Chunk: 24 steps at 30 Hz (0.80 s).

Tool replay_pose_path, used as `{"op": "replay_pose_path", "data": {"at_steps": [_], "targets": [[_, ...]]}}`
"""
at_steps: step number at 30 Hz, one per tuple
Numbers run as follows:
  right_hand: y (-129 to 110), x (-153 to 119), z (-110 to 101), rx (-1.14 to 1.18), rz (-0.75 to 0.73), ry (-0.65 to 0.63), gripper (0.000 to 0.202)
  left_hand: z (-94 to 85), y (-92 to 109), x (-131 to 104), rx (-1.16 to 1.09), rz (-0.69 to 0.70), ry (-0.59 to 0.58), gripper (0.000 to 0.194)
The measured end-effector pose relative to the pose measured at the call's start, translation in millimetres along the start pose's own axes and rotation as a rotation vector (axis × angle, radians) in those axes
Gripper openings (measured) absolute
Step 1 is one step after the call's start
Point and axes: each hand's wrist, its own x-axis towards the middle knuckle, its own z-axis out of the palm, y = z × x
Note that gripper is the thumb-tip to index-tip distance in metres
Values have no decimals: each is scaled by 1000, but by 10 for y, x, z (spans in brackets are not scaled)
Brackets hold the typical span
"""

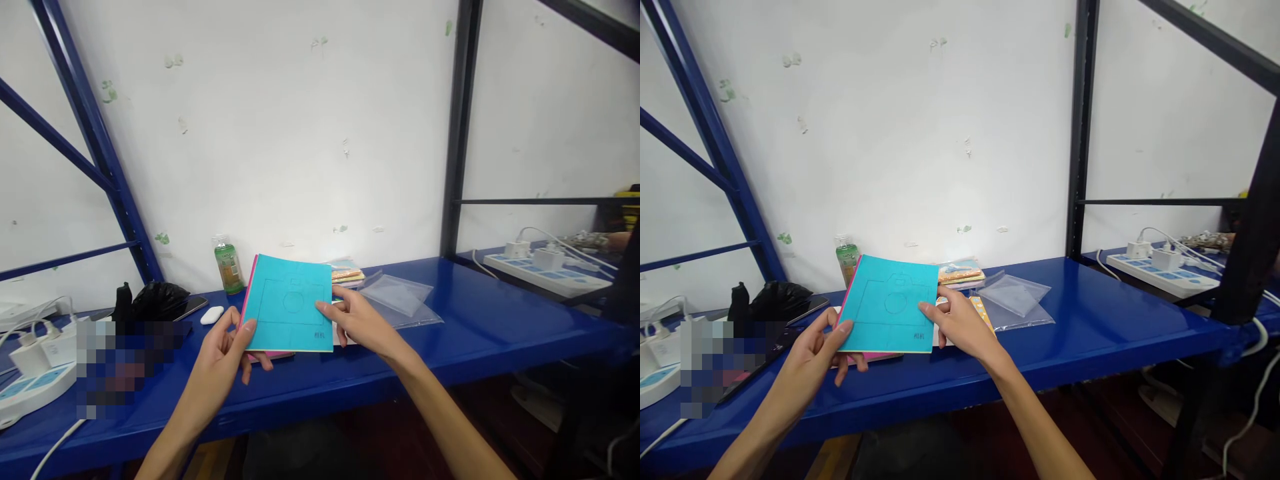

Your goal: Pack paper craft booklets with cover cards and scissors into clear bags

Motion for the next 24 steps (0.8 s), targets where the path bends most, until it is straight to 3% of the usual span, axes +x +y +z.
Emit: {"op": "replay_pose_path", "data": {"at_steps": [3, 7, 15, 19, 24], "targets": [[62, 19, -22, -77, -37, 38, 32, -23, 2, 4, 174, 46, 12, 39], [69, 1, -66, -233, -28, 68, 32, -79, 4, 11, 340, 62, -75, 37], [44, -62, -86, -392, 50, -43, 31, -230, -157, 50, 684, 81, -152, 38], [61, -66, -68, -451, 76, -29, 23, -233, -247, 66, 756, 74, -223, 37], [49, -79, -84, -450, 83, -52, 23, -228, -197, 55, 746, 73, -75, 30]]}}
